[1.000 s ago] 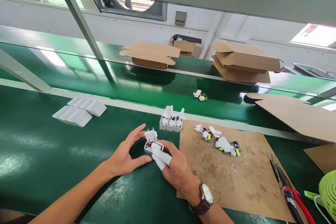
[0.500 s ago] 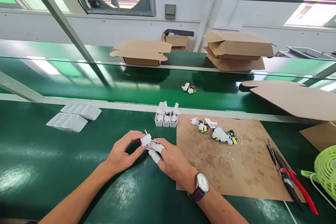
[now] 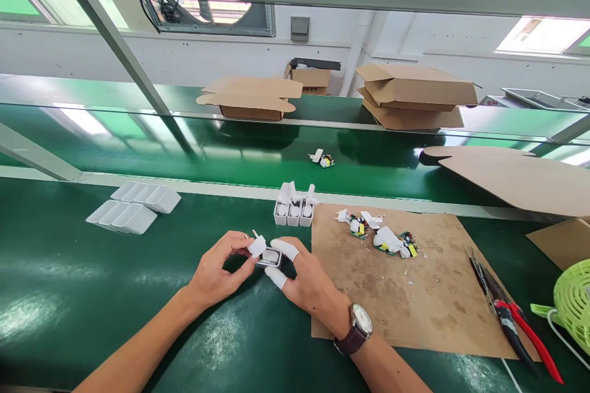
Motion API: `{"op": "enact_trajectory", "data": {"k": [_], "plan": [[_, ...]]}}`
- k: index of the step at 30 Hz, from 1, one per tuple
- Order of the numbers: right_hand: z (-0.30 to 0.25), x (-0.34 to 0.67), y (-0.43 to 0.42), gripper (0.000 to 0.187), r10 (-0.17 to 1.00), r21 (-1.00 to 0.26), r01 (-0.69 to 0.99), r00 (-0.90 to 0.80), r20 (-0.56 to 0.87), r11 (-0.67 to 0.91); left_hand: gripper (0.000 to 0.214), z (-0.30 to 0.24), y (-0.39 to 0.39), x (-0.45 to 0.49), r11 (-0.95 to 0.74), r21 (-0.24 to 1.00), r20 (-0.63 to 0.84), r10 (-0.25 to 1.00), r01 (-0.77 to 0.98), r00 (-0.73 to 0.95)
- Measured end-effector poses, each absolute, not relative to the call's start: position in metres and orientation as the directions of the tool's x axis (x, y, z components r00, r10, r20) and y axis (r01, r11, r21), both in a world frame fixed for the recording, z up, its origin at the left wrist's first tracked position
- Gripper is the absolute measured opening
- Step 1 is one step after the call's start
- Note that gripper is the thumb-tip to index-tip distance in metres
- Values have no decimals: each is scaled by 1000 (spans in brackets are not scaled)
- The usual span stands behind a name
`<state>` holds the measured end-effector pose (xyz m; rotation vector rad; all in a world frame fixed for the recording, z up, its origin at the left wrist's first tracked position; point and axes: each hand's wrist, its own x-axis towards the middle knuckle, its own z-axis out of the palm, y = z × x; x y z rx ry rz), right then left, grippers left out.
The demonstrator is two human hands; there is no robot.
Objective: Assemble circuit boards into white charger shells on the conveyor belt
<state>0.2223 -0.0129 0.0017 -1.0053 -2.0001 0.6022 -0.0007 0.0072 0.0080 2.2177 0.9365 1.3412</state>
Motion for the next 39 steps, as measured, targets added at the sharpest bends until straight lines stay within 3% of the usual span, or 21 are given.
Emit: {"op": "enact_trajectory", "data": {"k": [4, 9, 12, 15, 20, 24, 26, 28, 32, 39], "plan": [[-1, 220, -14, 34, 768, -591, 492, -449, 457, 640, 30, 9, 7, -1, -699, 609, 617, 715, 375, 330], [-1, 218, -16, 41, 744, -564, 485, -441, 502, 668, 29, 11, 6, -3, -690, 608, 600, 724, 393, 340], [-1, 219, -17, 43, 717, -545, 467, -413, 561, 696, 45, 10, 4, -5, -654, 651, 566, 756, 385, 329], [-1, 220, -16, 39, 709, -546, 452, -430, 559, 705, 58, 6, 3, -6, -613, 696, 530, 790, 374, 309], [-1, 216, -14, 40, 752, -625, 423, -439, 492, 656, 62, 0, 7, -7, -553, 751, 465, 831, 361, 306], [-3, 210, -15, 29, 837, -768, 345, -315, 447, 540, 104, 0, 6, -7, -556, 752, 410, 816, 355, 408], [-4, 208, -13, 23, 914, -901, 206, -231, 333, 381, 118, 1, 3, -5, -593, 707, 417, 789, 384, 451], [-5, 206, -11, 30, 963, -986, 45, -228, 146, 160, 114, 0, -1, -1, -660, 640, 481, 743, 393, 464], [-4, 205, -10, 46, 936, -982, -114, -336, -107, -154, 90, -3, -5, 7, -778, 547, 657, 628, 309, 417], [-2, 203, -14, 48, 919, -975, -137, -378, -111, -174, 77, -2, -4, 8, -792, 529, 703, 610, 305, 365]]}}
